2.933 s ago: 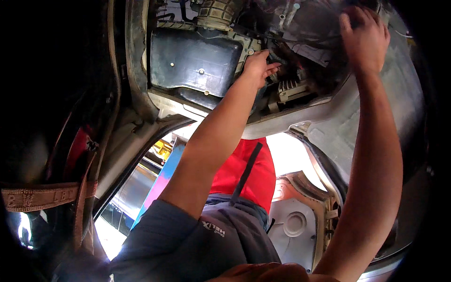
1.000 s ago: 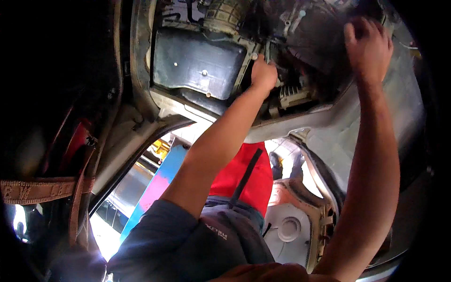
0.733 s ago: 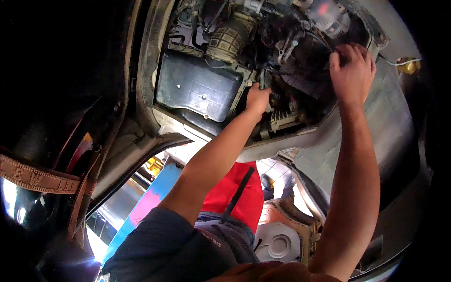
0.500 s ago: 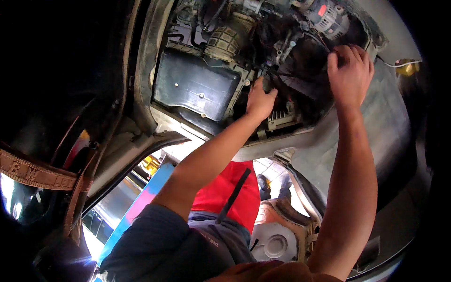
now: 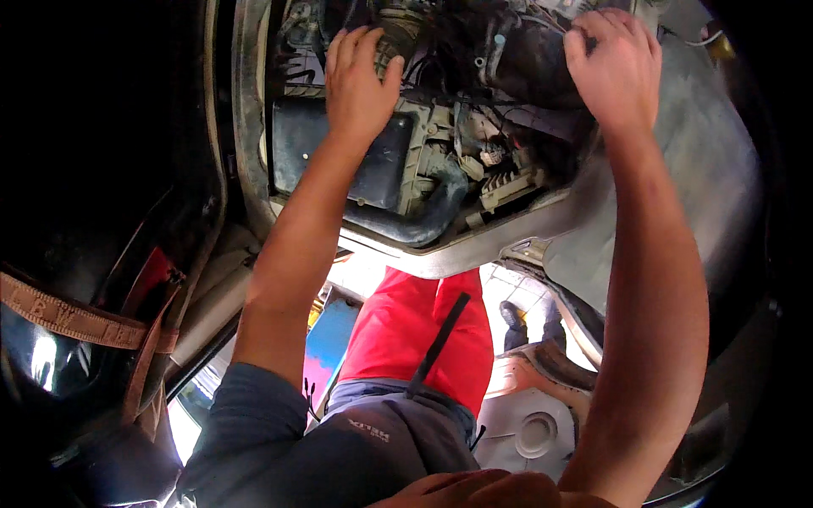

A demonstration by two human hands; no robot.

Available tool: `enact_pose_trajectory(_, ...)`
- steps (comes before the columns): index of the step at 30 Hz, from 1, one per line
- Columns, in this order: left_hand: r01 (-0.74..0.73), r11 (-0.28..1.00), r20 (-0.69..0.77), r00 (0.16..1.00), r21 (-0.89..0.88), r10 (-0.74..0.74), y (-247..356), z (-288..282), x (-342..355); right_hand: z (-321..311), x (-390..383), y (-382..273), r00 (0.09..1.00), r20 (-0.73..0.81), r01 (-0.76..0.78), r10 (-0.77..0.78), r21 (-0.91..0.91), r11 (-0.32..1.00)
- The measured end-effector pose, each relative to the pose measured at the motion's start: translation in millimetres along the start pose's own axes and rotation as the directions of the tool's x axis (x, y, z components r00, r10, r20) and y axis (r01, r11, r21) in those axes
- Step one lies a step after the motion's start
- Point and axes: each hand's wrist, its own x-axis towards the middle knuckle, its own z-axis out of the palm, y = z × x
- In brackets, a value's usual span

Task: The person lifts the front car seat to access the engine compartment and manipulates various wires and components within the engine bay. The person continues to adjust and connect wires by hand while working under the dashboard area.

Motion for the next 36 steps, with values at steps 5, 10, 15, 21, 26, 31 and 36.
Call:
enact_pose_trajectory(5,-0.099,0.948,0.192,0.968,-0.303,0.162,45,26,-3,-13,3,-10,0.996,-0.090,0.025,-0.018,0.078,0.997)
enact_pose_trajectory(10,0.645,0.628,0.519,0.750,-0.436,-0.410,74,88,-12,-14,4,-21,0.994,-0.092,-0.052,0.064,0.128,0.990)
enact_pose_trajectory(15,0.711,0.440,0.399,0.685,-0.549,-0.609,52,166,-11,-16,4,-14,0.995,-0.077,-0.046,0.055,0.120,0.992)
enact_pose_trajectory(21,0.858,0.409,0.609,0.511,-0.312,-0.607,31,162,12,-19,5,-14,0.996,-0.075,-0.032,0.043,0.133,0.991)
enact_pose_trajectory(26,0.926,-0.065,0.832,0.300,-0.371,-0.465,35,119,20,-15,5,-12,0.996,-0.057,-0.069,0.073,0.073,0.995)
enact_pose_trajectory(31,0.937,-0.087,0.830,0.254,-0.339,-0.497,42,124,17,-13,5,-7,0.996,-0.068,-0.045,0.055,0.138,0.989)
enact_pose_trajectory(36,0.940,-0.125,0.827,0.208,-0.316,-0.522,48,120,32,-8,6,-6,0.994,-0.099,-0.038,0.054,0.156,0.987)
